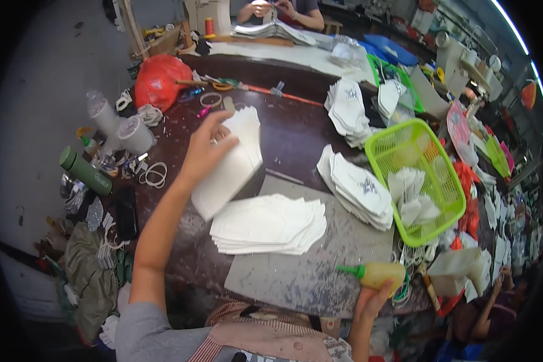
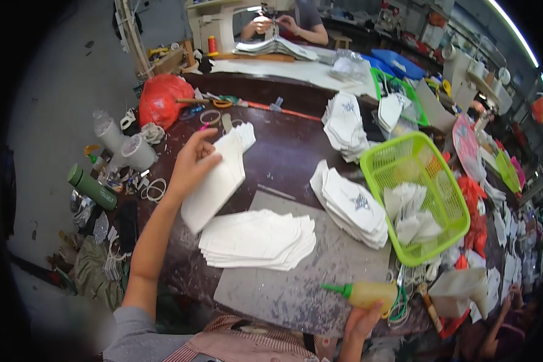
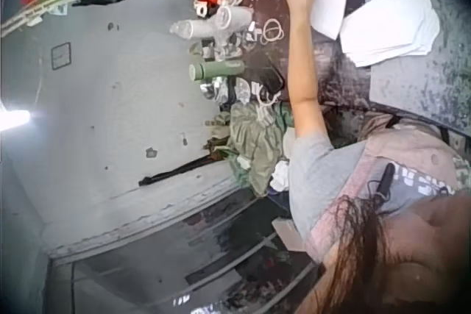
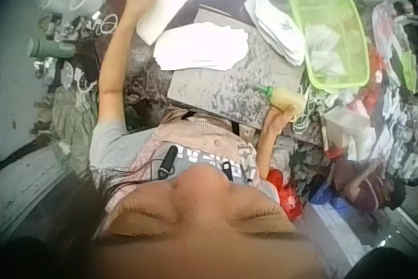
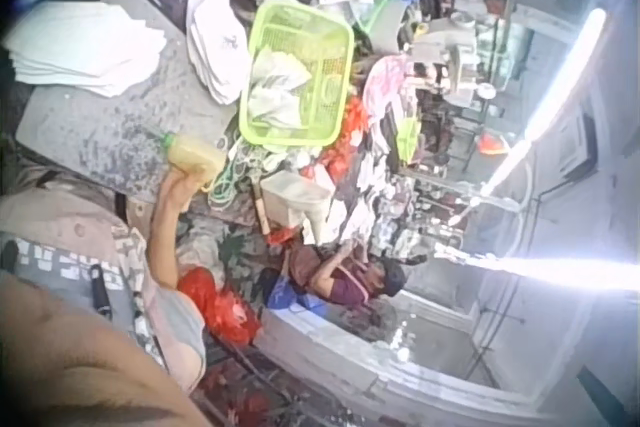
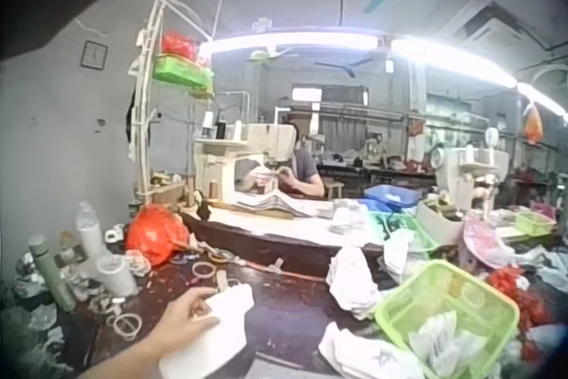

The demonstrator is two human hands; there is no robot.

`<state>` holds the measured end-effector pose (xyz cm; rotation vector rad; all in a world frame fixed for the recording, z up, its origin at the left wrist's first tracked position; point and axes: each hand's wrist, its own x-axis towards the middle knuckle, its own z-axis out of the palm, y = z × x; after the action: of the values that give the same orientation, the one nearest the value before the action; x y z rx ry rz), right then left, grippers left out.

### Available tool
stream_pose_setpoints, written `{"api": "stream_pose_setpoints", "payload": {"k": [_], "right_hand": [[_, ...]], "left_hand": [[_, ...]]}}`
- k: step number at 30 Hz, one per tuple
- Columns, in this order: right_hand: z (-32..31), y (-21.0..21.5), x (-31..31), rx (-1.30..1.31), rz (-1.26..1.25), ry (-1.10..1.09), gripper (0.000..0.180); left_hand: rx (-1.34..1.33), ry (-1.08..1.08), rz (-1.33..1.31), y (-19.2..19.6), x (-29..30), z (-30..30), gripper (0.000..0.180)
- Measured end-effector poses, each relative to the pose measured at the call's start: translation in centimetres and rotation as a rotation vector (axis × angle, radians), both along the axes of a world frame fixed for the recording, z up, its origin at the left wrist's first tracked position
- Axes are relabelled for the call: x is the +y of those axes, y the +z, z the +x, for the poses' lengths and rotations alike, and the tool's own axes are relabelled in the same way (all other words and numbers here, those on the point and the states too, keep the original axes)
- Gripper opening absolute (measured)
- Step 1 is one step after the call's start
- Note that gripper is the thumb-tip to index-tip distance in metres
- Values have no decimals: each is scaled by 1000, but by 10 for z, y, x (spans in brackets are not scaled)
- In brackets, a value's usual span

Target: The person applies glue from a squeeze bottle onto the edges of white fabric pieces in a garment factory. They handle the pieces one by one, applying the adhesive along the perimeter before stacking them on the table.

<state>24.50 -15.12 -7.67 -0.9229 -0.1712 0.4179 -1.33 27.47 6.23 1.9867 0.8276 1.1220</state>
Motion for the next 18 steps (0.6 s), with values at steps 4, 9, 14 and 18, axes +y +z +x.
{"api": "stream_pose_setpoints", "payload": {"k": [4,9,14,18], "right_hand": [[3,-6,1,20,21,7,61],[7,-8,0,21,-15,-13,63],[10,-9,-3,42,0,-23,63],[5,-9,0,86,12,-82,62]], "left_hand": [[-2,146,-81,-88,140,-4,58],[157,303,-59,-154,180,-8,58],[366,506,532,-128,151,-2,57],[236,226,499,-42,43,21,38]]}}
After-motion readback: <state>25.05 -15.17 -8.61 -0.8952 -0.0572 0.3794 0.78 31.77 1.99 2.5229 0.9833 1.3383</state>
